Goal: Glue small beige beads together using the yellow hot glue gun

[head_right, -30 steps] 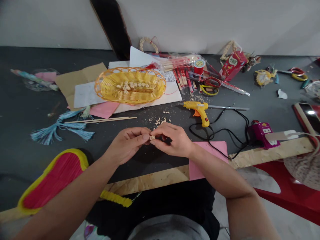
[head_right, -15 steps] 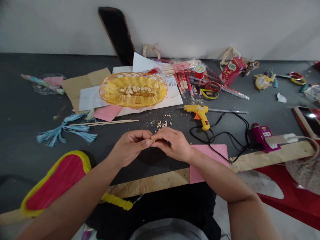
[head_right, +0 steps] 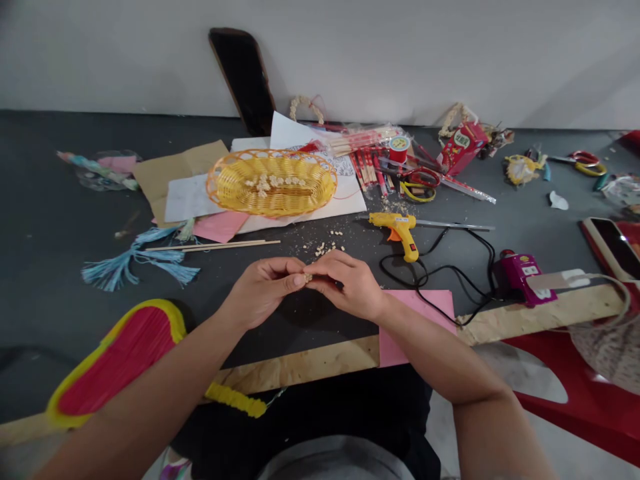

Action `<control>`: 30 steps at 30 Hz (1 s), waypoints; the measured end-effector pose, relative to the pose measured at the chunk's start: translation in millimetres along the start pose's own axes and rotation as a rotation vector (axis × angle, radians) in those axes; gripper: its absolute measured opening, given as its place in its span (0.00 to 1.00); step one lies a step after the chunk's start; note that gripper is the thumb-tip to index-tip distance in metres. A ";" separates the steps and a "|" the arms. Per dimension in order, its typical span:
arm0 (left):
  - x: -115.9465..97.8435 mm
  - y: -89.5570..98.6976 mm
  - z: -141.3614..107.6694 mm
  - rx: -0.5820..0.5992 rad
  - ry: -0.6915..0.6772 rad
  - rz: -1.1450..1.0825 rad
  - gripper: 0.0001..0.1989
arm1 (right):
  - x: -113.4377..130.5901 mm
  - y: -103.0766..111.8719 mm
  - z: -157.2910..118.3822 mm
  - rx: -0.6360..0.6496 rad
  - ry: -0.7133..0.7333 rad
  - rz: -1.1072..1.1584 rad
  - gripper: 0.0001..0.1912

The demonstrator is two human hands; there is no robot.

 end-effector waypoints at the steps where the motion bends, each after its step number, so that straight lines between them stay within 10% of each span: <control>1: 0.0 0.1 0.1 -0.003 -0.002 0.011 0.11 | 0.5 0.3 0.2 -0.002 0.008 0.002 0.08; 30: 3.3 -2.0 -1.0 0.033 0.043 0.017 0.17 | 1.5 6.2 1.6 -0.005 -0.001 -0.020 0.06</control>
Point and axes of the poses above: each hand's wrist, its own z-axis towards the middle knuckle, its own y-axis out of the back of the hand, x = y × z, the point moved 6 cm from there along z, towards the middle knuckle, and after that the axes turned 12 degrees about x, right-handed, at the moved point
